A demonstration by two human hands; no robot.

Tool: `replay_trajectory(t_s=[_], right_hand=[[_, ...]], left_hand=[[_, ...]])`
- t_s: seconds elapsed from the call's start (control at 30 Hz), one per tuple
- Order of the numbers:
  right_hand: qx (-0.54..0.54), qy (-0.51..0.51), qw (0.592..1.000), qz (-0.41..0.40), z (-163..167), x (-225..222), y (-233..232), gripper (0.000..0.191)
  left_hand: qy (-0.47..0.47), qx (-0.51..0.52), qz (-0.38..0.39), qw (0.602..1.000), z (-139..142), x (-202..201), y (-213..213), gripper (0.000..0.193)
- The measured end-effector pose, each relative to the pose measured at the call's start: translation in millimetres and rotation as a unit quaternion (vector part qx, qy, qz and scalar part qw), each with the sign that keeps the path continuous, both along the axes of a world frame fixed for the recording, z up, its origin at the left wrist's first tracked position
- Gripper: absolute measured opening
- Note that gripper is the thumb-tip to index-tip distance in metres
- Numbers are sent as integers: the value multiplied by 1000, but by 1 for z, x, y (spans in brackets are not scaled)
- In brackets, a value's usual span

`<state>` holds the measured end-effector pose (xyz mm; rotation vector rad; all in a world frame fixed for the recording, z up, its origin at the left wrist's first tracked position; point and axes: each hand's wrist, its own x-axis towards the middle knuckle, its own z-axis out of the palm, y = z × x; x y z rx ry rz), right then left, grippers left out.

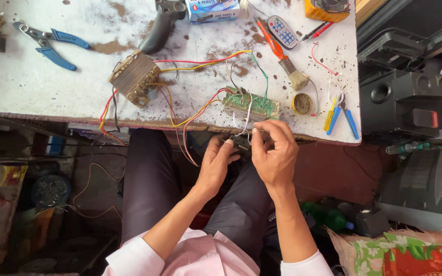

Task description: The person sits on the floor and uses a soldering iron to work on a small circuit board. They then use a multimeter to test connections on the board and a transformer, and finally twist wires together by hand.

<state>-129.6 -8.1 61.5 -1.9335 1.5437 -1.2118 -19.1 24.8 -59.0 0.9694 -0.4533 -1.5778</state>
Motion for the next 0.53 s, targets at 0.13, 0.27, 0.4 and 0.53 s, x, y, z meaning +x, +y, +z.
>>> replay_trajectory(t_s=[0.13,0.27,0.4,0.53], right_hand=[[-29,16,999,-16,-1,-3,0,12],[-70,35,997,-12,-13,-4,7,8],[-21,-80,997,-9,-42,-15,23,14],[3,-104,995,-13,-58,-43,31,21]], left_hand=[[-122,-27,16,992,26,7,3,52],[-282,-62,-38,957,89,50,50,44],[-367,7,-22,930,145,138,95,24],[-510,-66,313,798,172,247,106,14]])
